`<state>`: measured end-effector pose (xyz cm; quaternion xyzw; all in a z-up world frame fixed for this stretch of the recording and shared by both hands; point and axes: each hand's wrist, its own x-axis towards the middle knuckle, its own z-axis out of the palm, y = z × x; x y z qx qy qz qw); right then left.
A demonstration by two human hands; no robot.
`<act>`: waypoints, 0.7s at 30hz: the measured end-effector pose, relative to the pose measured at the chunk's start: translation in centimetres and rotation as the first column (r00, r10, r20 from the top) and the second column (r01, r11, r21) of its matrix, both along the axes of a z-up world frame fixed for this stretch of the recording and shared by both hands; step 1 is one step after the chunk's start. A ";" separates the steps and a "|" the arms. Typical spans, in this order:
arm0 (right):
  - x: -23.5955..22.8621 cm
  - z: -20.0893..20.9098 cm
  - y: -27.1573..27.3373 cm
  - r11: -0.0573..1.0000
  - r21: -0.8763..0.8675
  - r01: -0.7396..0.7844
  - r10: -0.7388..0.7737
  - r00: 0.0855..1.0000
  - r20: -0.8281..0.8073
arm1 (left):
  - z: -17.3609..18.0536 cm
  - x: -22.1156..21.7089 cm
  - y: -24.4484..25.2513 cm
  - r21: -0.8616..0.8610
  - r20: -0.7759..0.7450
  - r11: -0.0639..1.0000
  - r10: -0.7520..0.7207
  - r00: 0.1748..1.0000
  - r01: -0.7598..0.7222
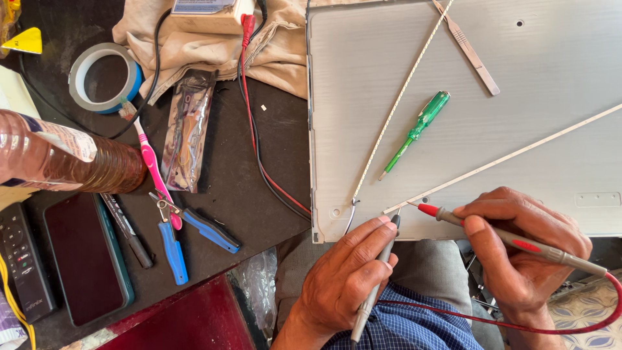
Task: The person uses a soldering iron and solder wire to attach wires to the ends of LED strips. They repeatedly pick up the strips, align the wires, and apply solder to create connections. The person also uses a multimeter to test the electrical continuity of the soldered joints.
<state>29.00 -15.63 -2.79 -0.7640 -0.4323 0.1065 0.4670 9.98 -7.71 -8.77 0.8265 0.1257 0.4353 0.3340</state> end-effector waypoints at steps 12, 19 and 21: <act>0.0 -0.1 0.2 1.000 0.007 -0.006 0.006 1.000 0.017 | 0.5 0.1 0.2 -0.004 0.005 1.000 0.000 1.000 0.000; 0.0 0.1 0.3 0.999 -0.011 -0.031 0.031 1.000 0.001 | 0.7 0.2 0.4 -0.011 0.000 1.000 -0.002 1.000 0.002; 0.0 0.1 0.4 0.999 -0.023 -0.040 0.040 0.999 -0.001 | 0.8 0.2 0.3 -0.021 -0.005 1.000 0.002 1.000 -0.002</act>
